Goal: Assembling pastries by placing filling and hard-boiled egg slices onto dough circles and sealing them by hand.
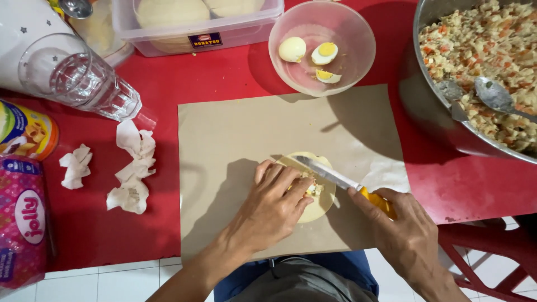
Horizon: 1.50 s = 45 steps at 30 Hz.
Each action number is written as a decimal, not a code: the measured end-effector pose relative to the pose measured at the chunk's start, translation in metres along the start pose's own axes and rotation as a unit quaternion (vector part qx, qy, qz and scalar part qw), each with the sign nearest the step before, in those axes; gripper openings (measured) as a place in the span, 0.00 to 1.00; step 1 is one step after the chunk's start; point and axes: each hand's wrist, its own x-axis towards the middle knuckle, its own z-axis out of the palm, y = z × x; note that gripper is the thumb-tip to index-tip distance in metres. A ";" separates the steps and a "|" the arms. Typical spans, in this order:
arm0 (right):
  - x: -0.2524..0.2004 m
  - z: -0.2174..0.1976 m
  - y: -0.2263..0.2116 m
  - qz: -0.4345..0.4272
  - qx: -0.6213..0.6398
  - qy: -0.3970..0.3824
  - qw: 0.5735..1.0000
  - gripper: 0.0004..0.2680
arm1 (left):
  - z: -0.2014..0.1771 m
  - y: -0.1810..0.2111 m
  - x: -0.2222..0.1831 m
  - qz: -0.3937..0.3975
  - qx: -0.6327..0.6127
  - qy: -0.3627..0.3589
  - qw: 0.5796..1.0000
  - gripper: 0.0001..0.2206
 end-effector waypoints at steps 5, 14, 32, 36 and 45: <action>0.030 0.009 0.020 -0.441 0.032 0.264 0.857 0.18 | 0.000 -0.001 0.003 -0.013 -0.025 0.016 0.999 0.06; 0.128 -0.031 -0.096 -0.457 0.021 0.394 0.797 0.15 | -0.004 0.001 0.005 -0.081 -0.066 0.051 0.993 0.05; 0.089 -0.013 -0.057 -0.529 0.069 0.266 0.803 0.07 | -0.017 -0.025 -0.047 -0.198 -0.095 0.060 0.974 0.11; 0.060 0.003 -0.030 -0.462 0.122 0.114 0.871 0.09 | -0.013 -0.025 -0.046 -0.189 -0.103 0.056 0.975 0.11; 0.035 -0.018 -0.059 -0.334 0.135 -0.118 0.925 0.19 | -0.003 -0.023 -0.040 -0.178 -0.068 -0.035 0.981 0.25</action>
